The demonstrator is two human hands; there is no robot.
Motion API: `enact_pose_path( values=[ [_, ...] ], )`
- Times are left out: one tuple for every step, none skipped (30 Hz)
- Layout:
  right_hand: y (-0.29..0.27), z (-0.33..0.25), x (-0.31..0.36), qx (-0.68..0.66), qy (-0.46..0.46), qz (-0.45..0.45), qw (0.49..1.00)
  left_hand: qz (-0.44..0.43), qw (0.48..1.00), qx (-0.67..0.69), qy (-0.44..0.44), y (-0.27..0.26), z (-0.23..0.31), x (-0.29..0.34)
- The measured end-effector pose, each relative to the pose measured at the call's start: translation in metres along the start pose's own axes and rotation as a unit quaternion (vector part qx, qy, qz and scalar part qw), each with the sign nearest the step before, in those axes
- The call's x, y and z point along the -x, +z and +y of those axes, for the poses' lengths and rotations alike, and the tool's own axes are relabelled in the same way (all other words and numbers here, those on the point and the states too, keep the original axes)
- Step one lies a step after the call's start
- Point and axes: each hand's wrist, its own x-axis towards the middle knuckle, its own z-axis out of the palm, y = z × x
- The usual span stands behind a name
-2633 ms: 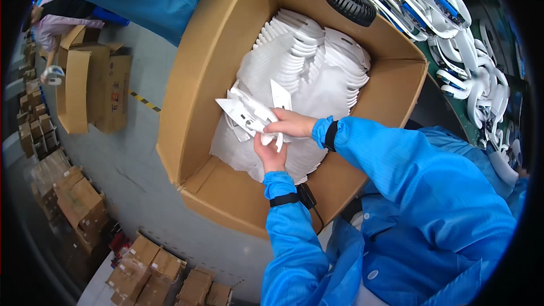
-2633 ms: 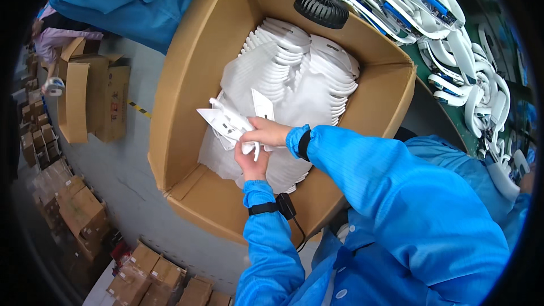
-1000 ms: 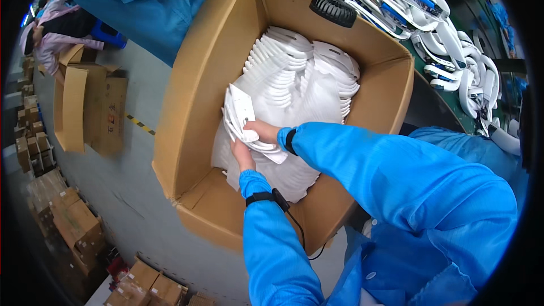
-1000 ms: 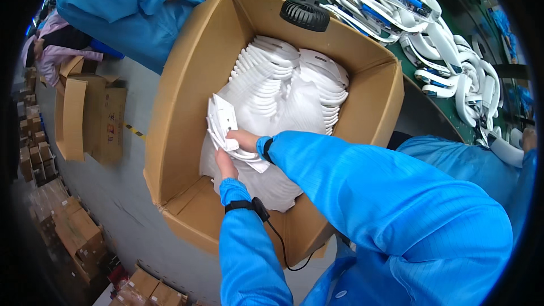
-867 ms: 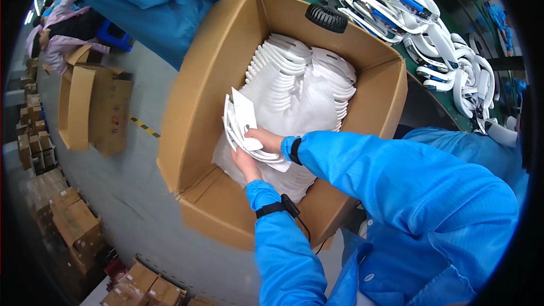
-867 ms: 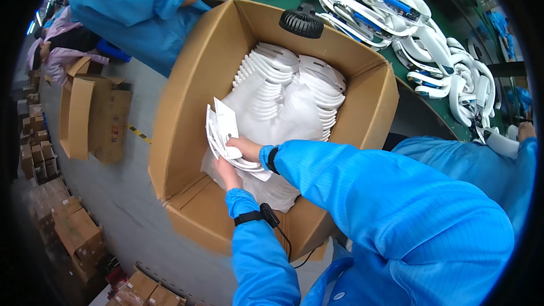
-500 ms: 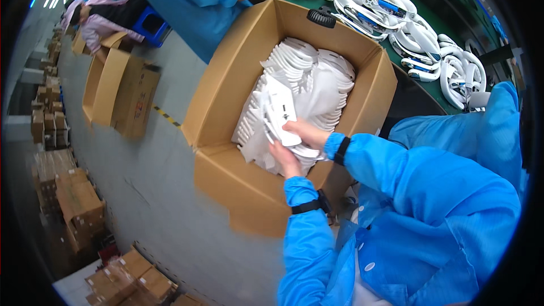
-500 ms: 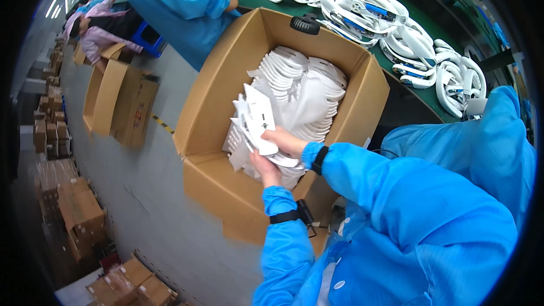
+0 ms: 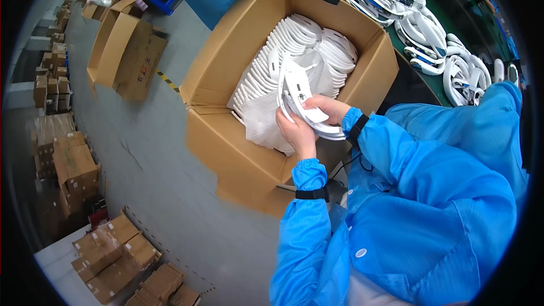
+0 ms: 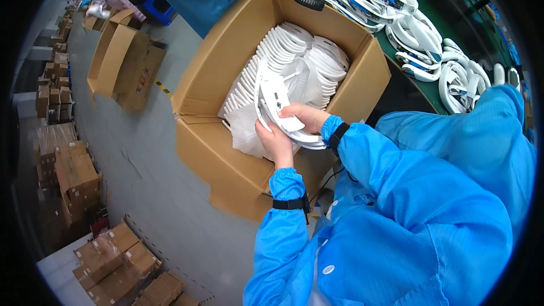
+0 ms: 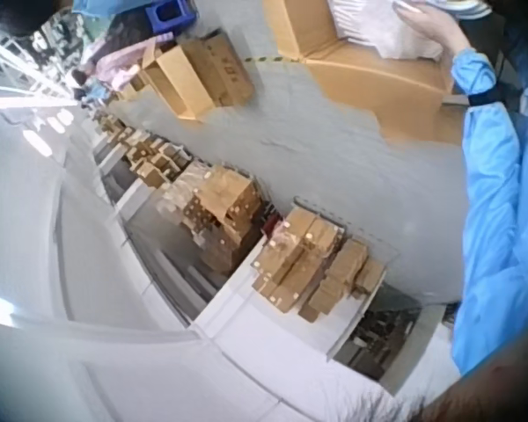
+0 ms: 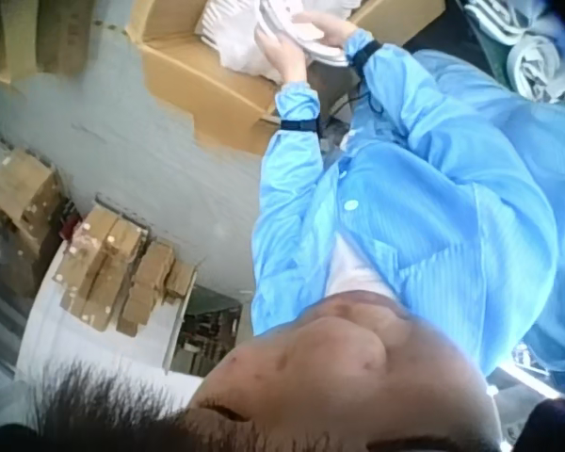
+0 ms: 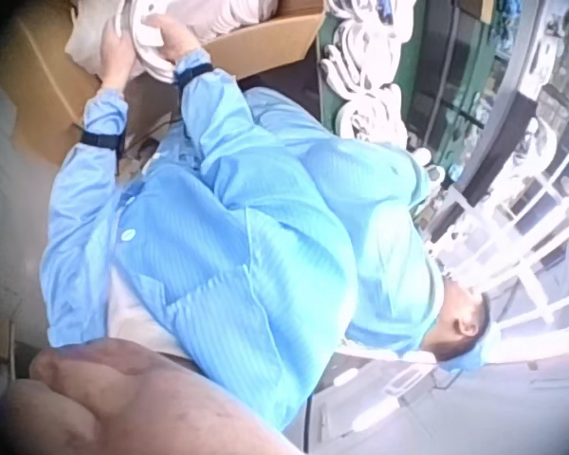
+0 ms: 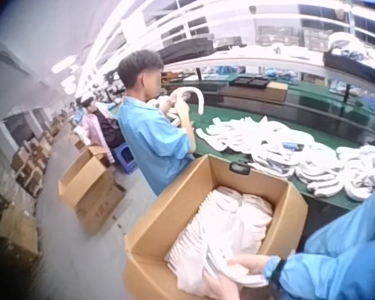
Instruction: Assembling and packing neck-worn electronic massage or cooling devices on a factory line.
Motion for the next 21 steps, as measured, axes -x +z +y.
enact_pose_path(
  values=[
    [-0.013,0.006,-0.003,-0.020,-0.032,-0.010,0.999,-0.008,1.000,0.016,-0.013,0.006,0.004,0.003],
    [-0.019,0.012,-0.010,-0.040,-0.062,-0.024,0.997,-0.014,0.999,0.029,-0.028,0.008,0.005,0.003],
    [-0.028,0.014,-0.013,-0.043,-0.064,-0.025,0.997,-0.041,0.997,0.021,-0.068,0.006,0.006,0.004],
    [-0.033,0.017,-0.011,-0.084,-0.078,-0.044,0.992,-0.044,0.996,0.017,-0.071,0.004,0.005,0.006],
    [-0.037,0.019,-0.009,-0.125,-0.093,-0.063,0.986,-0.072,0.995,-0.069,0.010,0.002,0.004,0.006],
    [-0.045,0.018,-0.011,-0.139,-0.070,-0.056,0.986,-0.100,0.979,-0.154,0.092,-0.001,0.003,0.003],
    [-0.048,0.015,-0.005,-0.142,-0.046,-0.060,0.987,-0.152,0.932,-0.307,0.120,-0.009,0.018,0.000],
    [-0.049,0.007,0.000,-0.142,-0.024,-0.065,0.987,-0.156,0.931,-0.307,0.118,-0.011,0.025,-0.002],
    [-0.056,0.006,0.000,-0.144,-0.023,-0.062,0.987,-0.160,0.919,-0.325,0.159,-0.013,0.029,-0.003],
    [-0.057,0.006,-0.002,-0.147,-0.004,-0.085,0.985,-0.163,0.903,-0.343,0.200,-0.019,0.034,-0.004],
    [-0.058,0.006,-0.004,-0.150,0.015,-0.107,0.983,-0.190,0.912,-0.308,0.195,-0.024,0.040,-0.005],
    [-0.059,0.005,-0.006,-0.152,0.015,-0.106,0.982,-0.193,0.911,-0.309,0.195,-0.021,0.042,-0.007],
    [-0.048,0.000,-0.004,-0.148,0.007,-0.109,0.983,-0.179,0.943,-0.228,0.162,-0.020,0.044,-0.008],
    [-0.036,-0.004,-0.004,-0.144,0.001,-0.113,0.983,-0.161,0.968,-0.146,0.127,-0.022,0.045,-0.011],
    [-0.029,-0.006,-0.006,-0.164,-0.003,-0.115,0.980,-0.153,0.983,-0.074,0.074,-0.018,0.039,-0.015],
    [-0.032,-0.005,-0.010,-0.165,-0.001,-0.116,0.980,-0.152,0.983,-0.075,0.073,-0.015,0.037,-0.016],
    [-0.037,-0.002,-0.017,-0.197,-0.010,-0.122,0.973,-0.148,0.983,-0.081,0.078,-0.010,0.035,-0.017],
    [-0.041,0.000,-0.024,-0.228,-0.019,-0.127,0.965,-0.143,0.983,-0.087,0.082,-0.006,0.035,-0.017],
    [-0.046,0.001,-0.028,-0.229,-0.021,-0.139,0.963,-0.142,0.983,-0.088,0.078,-0.005,0.034,-0.014],
    [-0.053,0.004,-0.033,-0.229,-0.020,-0.136,0.964,-0.143,0.984,-0.079,0.070,-0.002,0.035,-0.011],
    [-0.061,0.009,-0.039,-0.232,-0.015,-0.146,0.961,-0.143,0.985,-0.070,0.062,-0.001,0.037,-0.007]
  ],
)
